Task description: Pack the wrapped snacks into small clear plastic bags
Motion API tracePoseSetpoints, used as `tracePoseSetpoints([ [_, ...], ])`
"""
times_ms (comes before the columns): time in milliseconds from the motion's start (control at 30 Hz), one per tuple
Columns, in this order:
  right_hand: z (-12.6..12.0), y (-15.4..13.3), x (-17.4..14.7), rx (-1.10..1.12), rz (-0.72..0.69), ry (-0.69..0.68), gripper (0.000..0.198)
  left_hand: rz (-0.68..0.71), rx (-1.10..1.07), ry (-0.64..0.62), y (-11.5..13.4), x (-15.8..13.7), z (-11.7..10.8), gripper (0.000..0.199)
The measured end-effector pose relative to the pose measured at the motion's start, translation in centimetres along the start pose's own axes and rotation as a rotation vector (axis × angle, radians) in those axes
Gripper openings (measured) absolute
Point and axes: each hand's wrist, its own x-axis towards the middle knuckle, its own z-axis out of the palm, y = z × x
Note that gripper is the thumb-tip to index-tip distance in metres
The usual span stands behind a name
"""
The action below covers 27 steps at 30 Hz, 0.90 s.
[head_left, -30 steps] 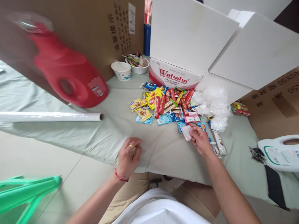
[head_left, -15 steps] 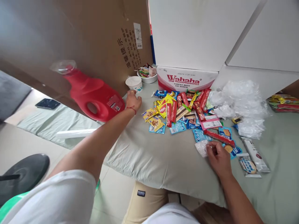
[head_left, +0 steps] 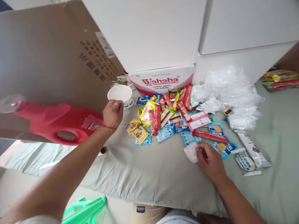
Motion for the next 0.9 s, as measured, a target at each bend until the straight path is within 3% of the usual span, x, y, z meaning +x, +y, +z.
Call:
tracePoseSetpoints([
  [100,0.2,-0.1,0.1,0.015,-0.011,-0.006,0.011,0.271,-0.086,0.109,6.2,-4.2,-3.0,0.031],
  [167,0.2,-0.1,0.1,0.012,-0.013,-0.007,0.012,0.365,-0.293,0.123,11.5,-5.9,-3.8,0.029],
  [200,0.2,-0.1,0.2,0.012,-0.014,-0.008,0.013,0.339,-0.429,0.086,14.3,-6.2,-3.6,0.028],
  [333,0.1,0.1,0.2,0.024,-0.038,0.006,0.011,0.064,-1.201,-0.220,25.7,-4.2,0.7,0.026],
  [433,0.0,0.3,0.4,0.034,-0.051,0.012,0.009,-0.489,-1.618,-0.573,31.6,-0.9,5.2,0.029],
  [467,0.1,0.3,0.4,0.035,-0.050,0.013,0.009,-0.626,-1.677,-0.667,32.7,0.0,6.3,0.029],
  [567,0.2,0.5,0.4,0.040,-0.059,0.012,0.010,-0.710,-1.745,-0.766,34.0,1.9,8.1,0.028],
  [700,0.5,0.7,0.3,0.043,-0.080,-0.001,0.011,-0.685,-1.805,-0.793,33.4,3.1,7.4,0.028],
  [900,0.8,0.6,-0.1,0.037,-0.071,0.020,0.020,-0.489,-1.719,-0.666,32.8,2.6,4.1,0.023],
])
